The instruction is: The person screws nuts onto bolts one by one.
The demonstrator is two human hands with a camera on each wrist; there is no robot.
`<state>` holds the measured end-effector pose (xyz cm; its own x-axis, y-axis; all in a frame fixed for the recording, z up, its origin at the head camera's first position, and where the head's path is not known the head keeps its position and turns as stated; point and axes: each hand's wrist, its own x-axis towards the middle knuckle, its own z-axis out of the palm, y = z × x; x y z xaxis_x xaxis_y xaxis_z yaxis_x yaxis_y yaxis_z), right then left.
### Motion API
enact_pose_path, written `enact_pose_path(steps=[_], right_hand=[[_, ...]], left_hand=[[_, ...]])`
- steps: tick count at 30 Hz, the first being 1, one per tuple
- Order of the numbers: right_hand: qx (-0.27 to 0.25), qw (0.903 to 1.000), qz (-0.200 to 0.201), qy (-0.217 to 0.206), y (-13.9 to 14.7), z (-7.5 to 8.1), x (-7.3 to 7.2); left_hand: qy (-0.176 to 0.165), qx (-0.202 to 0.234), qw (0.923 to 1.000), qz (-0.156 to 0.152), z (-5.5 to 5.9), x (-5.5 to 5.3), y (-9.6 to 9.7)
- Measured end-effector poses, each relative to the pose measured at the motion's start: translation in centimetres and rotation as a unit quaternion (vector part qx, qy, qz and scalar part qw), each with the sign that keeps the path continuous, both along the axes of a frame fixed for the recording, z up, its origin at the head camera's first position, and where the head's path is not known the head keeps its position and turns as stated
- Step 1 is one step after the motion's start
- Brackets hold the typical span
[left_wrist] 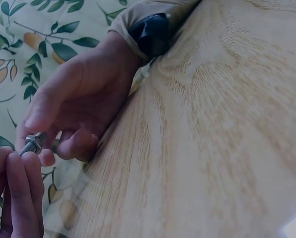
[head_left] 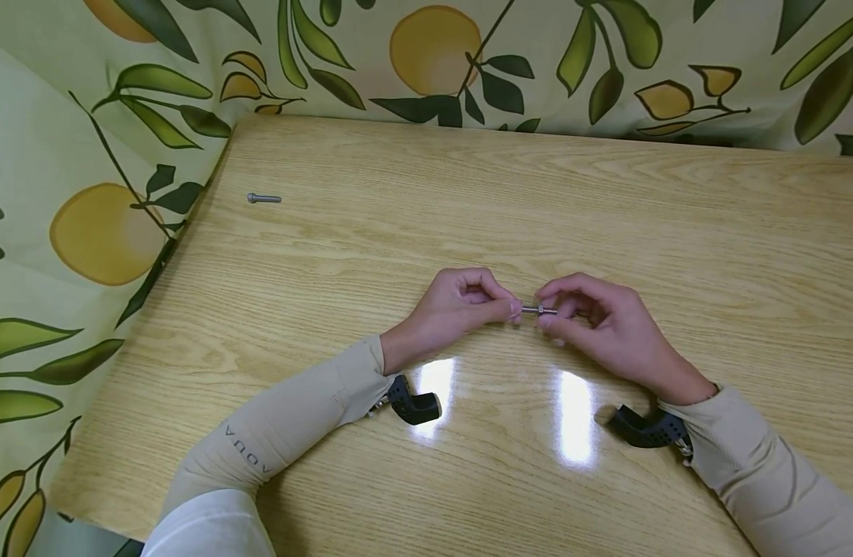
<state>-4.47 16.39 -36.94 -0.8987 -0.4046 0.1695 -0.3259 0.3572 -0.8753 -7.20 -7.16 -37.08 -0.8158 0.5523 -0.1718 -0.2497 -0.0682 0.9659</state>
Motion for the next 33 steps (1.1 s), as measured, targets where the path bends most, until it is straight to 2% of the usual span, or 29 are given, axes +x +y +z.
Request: enact_pose_path(steps=[11,20,25,33], right_hand=[[-0.023,0.9991,0.016,0.031,-0.08,-0.01,-0.11],[-0.039,0.999,0.0,0.022,-0.03,0.07,-0.11],[-0.052,0.9986,0.001,0.01,-0.11,0.02,-0.02],[0.007,0.9999,-0.013,0.005,0.04,-0.07,0.22]], left_hand=[[0.002,0.007,1.0,-0.003,0.22,-0.01,-0.08],[-0.004,0.025,0.9997,-0.004,0.33,-0.07,0.06],[-0.011,0.018,0.9998,0.0,0.29,-0.01,0.07],[-0.015,0.007,0.9999,0.001,0.12,0.1,0.11]])
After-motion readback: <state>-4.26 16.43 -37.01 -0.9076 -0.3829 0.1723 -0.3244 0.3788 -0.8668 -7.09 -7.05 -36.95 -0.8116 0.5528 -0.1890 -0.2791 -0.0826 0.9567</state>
